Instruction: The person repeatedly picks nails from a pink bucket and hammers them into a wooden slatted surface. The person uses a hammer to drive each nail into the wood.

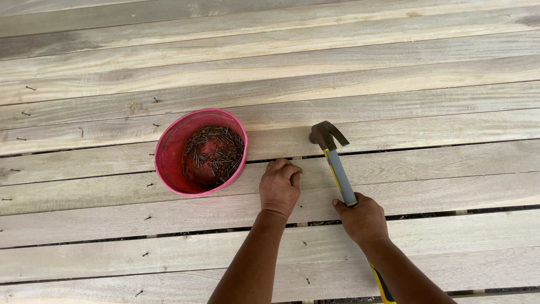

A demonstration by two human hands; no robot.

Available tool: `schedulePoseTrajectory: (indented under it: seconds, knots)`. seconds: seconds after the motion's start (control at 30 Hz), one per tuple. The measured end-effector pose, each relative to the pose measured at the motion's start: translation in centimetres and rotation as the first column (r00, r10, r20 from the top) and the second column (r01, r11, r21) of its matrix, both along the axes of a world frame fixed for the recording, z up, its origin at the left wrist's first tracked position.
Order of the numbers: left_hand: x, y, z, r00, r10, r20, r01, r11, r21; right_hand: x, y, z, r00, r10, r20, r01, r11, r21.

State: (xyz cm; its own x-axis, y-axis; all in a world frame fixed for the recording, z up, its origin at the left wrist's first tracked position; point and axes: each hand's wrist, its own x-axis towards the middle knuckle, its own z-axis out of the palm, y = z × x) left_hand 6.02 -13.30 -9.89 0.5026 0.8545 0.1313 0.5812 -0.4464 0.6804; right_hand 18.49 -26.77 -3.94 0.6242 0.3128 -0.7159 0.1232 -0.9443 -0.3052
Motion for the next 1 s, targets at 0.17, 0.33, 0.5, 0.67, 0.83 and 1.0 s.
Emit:
schedulePoseTrajectory:
  seconds: [0.17,0.33,0.5,0.67,0.83,1.0]
  knots:
    - [-0.3,0.5,-0.5,1.000,-0.018,0.017,0.018,1.000,-0.007,-0.6,-2.7,0.4,0.999,0.051,-0.007,-0.052,0.998,-0.029]
    - [-0.2,0.7,-0.6,1.000,0.000,0.009,0.000,0.999,-0.036,-1.1,-3.9,0.3,0.998,0.037,-0.045,-0.039,0.998,-0.043]
    - [0.4,0.0,-0.5,0.997,-0.034,-0.076,0.039,0.997,0.063,-1.7,-4.6,1.0,0.999,-0.001,-0.049,0.002,1.000,0.014]
    - [0.5,-0.1,-0.7,0.996,0.080,0.027,-0.080,0.997,0.014,-2.2,-4.9,2.1,0.999,0.011,-0.034,-0.008,0.997,0.072]
    - [0.3,0.2,-1.1,0.995,0.089,0.046,-0.088,0.996,-0.009,-2.8,-5.2,2.4,0.998,0.054,-0.042,-0.051,0.996,0.068]
    - [0.5,0.2,-1.6,0.997,0.081,0.002,-0.081,0.997,0.011,-3.0,-5.0,2.6,0.991,0.103,-0.083,-0.107,0.993,-0.049]
